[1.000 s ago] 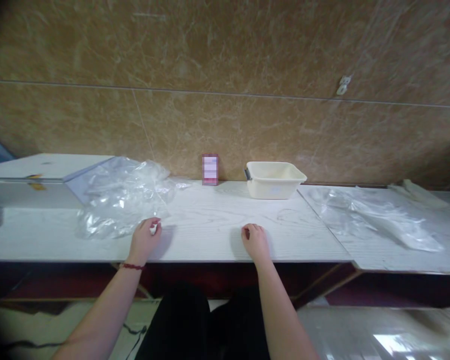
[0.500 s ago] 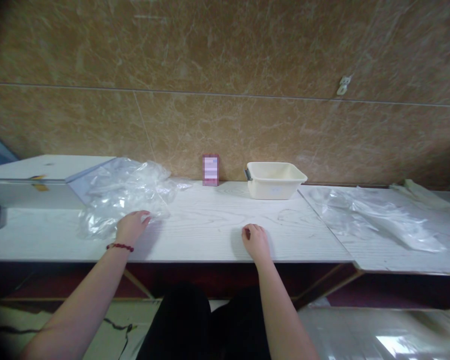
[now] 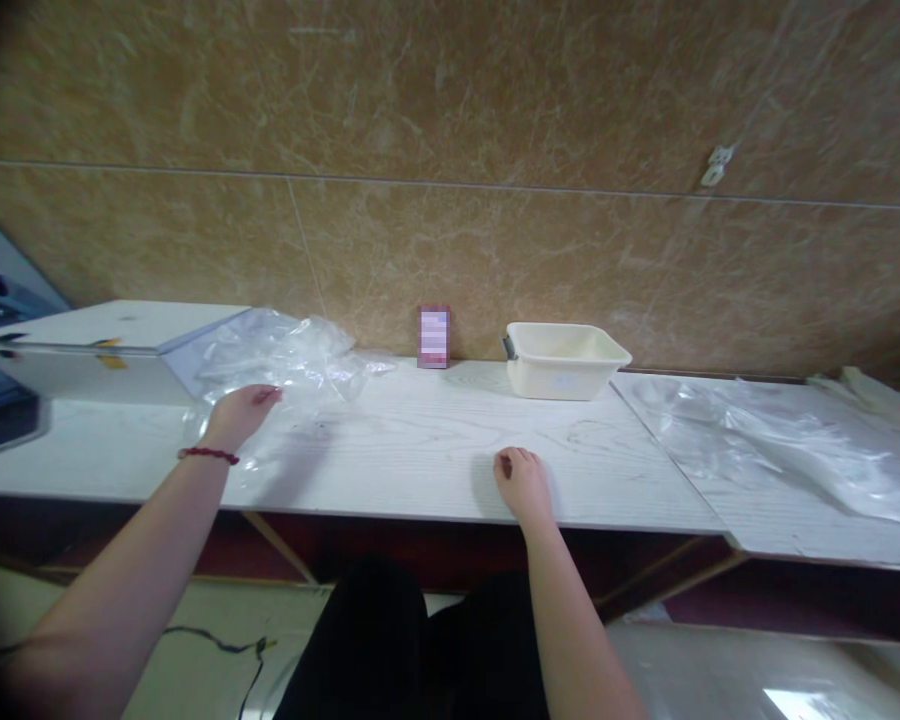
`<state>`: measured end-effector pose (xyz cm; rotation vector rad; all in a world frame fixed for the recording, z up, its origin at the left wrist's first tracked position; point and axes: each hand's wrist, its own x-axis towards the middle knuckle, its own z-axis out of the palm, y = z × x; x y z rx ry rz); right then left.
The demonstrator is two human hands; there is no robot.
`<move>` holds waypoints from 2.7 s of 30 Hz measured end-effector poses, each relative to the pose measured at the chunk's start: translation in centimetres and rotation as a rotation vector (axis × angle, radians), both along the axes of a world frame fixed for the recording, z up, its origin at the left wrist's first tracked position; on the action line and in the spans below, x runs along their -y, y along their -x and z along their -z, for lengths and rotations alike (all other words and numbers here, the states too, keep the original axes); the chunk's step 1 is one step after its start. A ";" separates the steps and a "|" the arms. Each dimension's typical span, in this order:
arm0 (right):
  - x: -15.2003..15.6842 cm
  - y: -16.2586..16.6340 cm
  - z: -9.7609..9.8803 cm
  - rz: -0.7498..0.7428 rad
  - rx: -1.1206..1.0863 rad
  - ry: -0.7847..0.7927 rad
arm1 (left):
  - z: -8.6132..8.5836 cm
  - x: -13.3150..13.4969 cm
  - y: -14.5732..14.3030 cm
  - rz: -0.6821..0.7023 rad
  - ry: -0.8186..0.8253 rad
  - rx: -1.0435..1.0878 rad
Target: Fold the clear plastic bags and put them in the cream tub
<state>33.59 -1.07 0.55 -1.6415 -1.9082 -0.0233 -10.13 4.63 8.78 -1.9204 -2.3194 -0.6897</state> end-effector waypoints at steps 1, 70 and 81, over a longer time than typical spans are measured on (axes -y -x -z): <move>0.0 0.0 0.0 -0.002 0.002 0.000 | -0.6 0.0 0.2 -0.003 0.002 0.020; -14.1 6.0 -13.3 -0.278 -0.373 0.505 | -3.4 -9.4 -18.0 0.586 0.430 0.774; -13.7 4.8 -15.0 -0.351 -0.161 -0.159 | -5.2 -10.9 -19.8 0.793 -0.177 0.805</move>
